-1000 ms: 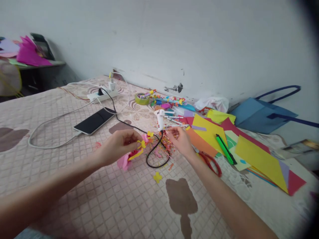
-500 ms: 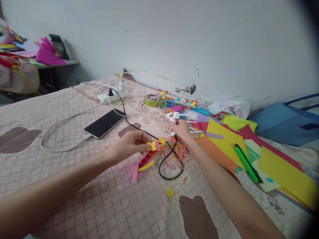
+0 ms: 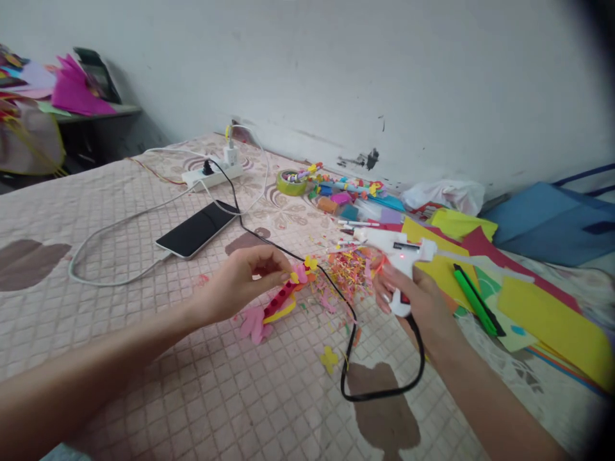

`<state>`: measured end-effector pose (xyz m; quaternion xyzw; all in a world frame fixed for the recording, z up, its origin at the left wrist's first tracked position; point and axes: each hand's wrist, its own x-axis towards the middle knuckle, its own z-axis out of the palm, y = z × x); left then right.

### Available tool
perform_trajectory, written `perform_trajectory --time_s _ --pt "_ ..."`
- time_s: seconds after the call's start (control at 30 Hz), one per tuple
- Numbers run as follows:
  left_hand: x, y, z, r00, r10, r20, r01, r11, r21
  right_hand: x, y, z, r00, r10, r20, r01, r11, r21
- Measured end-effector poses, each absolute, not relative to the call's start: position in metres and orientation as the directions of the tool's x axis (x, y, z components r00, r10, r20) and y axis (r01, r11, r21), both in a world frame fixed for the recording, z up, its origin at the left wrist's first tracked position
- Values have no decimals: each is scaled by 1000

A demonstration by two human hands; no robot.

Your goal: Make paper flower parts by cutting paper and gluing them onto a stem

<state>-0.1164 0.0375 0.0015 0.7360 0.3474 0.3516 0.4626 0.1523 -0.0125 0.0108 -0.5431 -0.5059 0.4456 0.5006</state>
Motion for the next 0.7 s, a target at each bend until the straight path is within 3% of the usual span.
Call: perform_trajectory --time_s 0.13,0.33,0.47,0.57,0.7 --pt "-116 33 4 504 827 249 266 -423 866 164 -35 2 49 997 -57 220 -66 -973" --pt "-121 34 -5 515 847 136 185 -264 947 172 -49 0 -14 998 -57 410 -46 -911" --pt "-126 28 -4 530 839 126 233 -287 929 170 -53 5 -105 993 -48 515 13 -857" --pt "-128 20 0 507 841 190 353 -403 845 166 -54 5 -149 988 -47 521 38 -853" --pt "-127 11 -1 516 732 444 397 -664 633 162 -57 4 -173 983 -56 494 37 -869"
